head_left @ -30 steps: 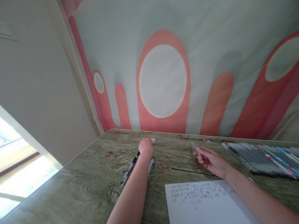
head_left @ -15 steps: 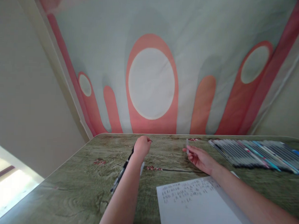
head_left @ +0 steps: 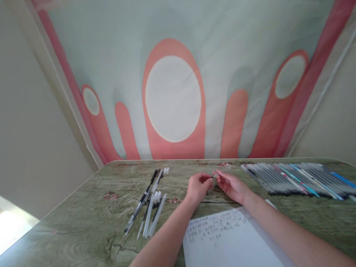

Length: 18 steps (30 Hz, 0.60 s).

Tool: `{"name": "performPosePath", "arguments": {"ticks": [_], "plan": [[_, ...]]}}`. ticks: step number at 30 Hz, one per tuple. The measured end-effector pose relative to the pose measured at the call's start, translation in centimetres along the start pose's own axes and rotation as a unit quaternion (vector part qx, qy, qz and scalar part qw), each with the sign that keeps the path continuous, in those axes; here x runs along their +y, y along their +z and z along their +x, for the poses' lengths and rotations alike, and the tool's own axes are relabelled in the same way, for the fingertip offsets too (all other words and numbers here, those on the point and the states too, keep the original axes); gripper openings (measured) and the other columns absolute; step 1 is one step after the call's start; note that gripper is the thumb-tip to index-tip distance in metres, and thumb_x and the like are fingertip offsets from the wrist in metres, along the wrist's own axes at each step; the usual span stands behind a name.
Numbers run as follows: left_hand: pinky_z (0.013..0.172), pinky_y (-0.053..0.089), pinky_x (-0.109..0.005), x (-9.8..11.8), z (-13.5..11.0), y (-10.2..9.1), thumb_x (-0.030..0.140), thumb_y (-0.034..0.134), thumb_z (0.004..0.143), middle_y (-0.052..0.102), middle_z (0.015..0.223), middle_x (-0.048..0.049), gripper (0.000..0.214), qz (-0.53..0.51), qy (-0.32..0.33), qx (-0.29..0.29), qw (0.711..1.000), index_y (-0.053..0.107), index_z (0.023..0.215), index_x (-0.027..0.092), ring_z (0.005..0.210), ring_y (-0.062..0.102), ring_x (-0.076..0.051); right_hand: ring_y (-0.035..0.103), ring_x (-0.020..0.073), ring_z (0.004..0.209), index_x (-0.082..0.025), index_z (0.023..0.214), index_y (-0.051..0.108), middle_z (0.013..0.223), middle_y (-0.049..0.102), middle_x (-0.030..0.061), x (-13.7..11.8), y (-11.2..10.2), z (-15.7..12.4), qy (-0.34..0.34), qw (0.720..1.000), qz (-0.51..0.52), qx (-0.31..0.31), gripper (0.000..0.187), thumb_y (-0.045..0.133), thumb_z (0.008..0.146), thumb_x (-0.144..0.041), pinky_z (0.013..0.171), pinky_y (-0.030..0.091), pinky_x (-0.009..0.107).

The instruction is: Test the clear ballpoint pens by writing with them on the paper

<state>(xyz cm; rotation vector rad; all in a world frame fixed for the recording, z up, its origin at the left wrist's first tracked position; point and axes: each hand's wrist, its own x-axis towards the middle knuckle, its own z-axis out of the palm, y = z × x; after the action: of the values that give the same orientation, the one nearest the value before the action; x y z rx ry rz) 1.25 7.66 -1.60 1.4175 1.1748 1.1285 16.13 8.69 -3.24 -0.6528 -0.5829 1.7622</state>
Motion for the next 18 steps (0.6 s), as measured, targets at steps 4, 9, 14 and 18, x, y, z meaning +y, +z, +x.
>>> {"name": "performPosePath", "arguments": {"ticks": [4,9,14,18], "plan": [[0.055,0.046,-0.021,0.32,-0.1,0.16,0.023,0.061,0.067,0.062,0.061,-0.0027,0.017,-0.005,-0.003,0.022,1.0,0.061,0.079,0.01,0.054,0.056,-0.01,0.06,0.0066,0.058,-0.014,0.078,0.063,0.068,0.065,0.0014,0.06,0.04,0.02,-0.008,1.0,-0.004,0.009,0.006,0.063,0.073,-0.016,0.057,0.053,0.013],[0.057,0.047,-0.021,0.42,-0.2,0.24,0.024,0.061,0.067,0.063,0.066,-0.0047,0.02,-0.009,0.01,-0.001,1.0,0.062,0.08,0.01,0.058,0.056,-0.01,0.06,0.0063,0.06,-0.015,0.077,0.062,0.075,0.066,0.0014,0.3,0.33,-0.17,-0.016,1.0,-0.014,0.004,0.006,0.065,0.071,-0.016,0.058,0.053,0.014],[0.055,0.045,-0.021,0.21,-0.23,0.11,0.026,0.06,0.068,0.063,0.065,-0.0049,0.022,0.008,0.032,0.0,0.999,0.063,0.081,0.009,0.056,0.055,-0.009,0.059,0.0058,0.061,-0.016,0.077,0.06,0.075,0.066,0.0012,0.47,0.58,-0.43,-0.032,0.999,-0.027,-0.002,0.009,0.067,0.07,-0.017,0.059,0.052,0.013],[0.057,0.045,-0.022,0.06,-0.21,-0.24,0.026,0.059,0.067,0.065,0.068,-0.0057,0.022,0.051,0.041,0.008,0.998,0.065,0.081,0.01,0.058,0.056,-0.011,0.06,0.0072,0.063,-0.017,0.076,0.06,0.075,0.066,0.0009,0.58,0.55,-0.5,-0.04,0.998,-0.043,-0.001,0.012,0.069,0.067,-0.018,0.059,0.052,0.016]]}}
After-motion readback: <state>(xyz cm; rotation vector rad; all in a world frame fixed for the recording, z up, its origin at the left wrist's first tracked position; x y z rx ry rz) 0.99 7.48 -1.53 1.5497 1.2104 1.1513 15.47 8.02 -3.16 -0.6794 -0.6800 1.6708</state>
